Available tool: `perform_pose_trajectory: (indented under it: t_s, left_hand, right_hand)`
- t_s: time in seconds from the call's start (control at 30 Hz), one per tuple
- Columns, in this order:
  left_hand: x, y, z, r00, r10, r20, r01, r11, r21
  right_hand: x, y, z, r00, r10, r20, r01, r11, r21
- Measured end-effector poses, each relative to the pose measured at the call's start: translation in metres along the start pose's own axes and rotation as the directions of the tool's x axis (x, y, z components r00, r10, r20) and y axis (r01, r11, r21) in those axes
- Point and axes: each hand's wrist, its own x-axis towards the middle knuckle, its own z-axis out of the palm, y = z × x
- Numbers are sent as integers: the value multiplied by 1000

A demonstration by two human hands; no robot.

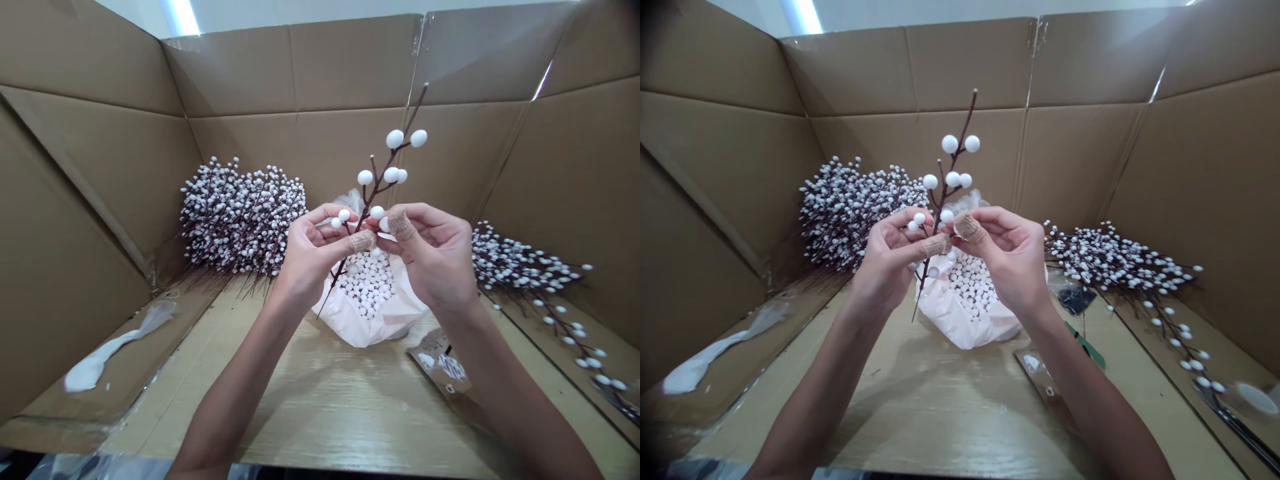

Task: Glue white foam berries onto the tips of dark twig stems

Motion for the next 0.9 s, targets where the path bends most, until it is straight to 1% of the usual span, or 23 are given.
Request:
perform_pose_trajectory:
  t_s: [0.17,0.43,0.7,0.9]
  left_hand:
    - [0,0,1,1000,5,-16,-5,1000,15]
    - [0,1,2,999,9,-34,-10,1000,-7]
    - [0,-1,0,998,22,-51,-21,1000,7]
    - [3,-3,-2,999,9,-45,-9,1000,0]
  right_hand:
    - [0,4,1,1000,11,-23,-11,1000,11]
    - [0,6,4,999,25,-47,-25,1000,13]
    - [-1,9,4,998,47,-47,-44,998,46]
    - [1,10,3,998,64,-9,-63,996,66]
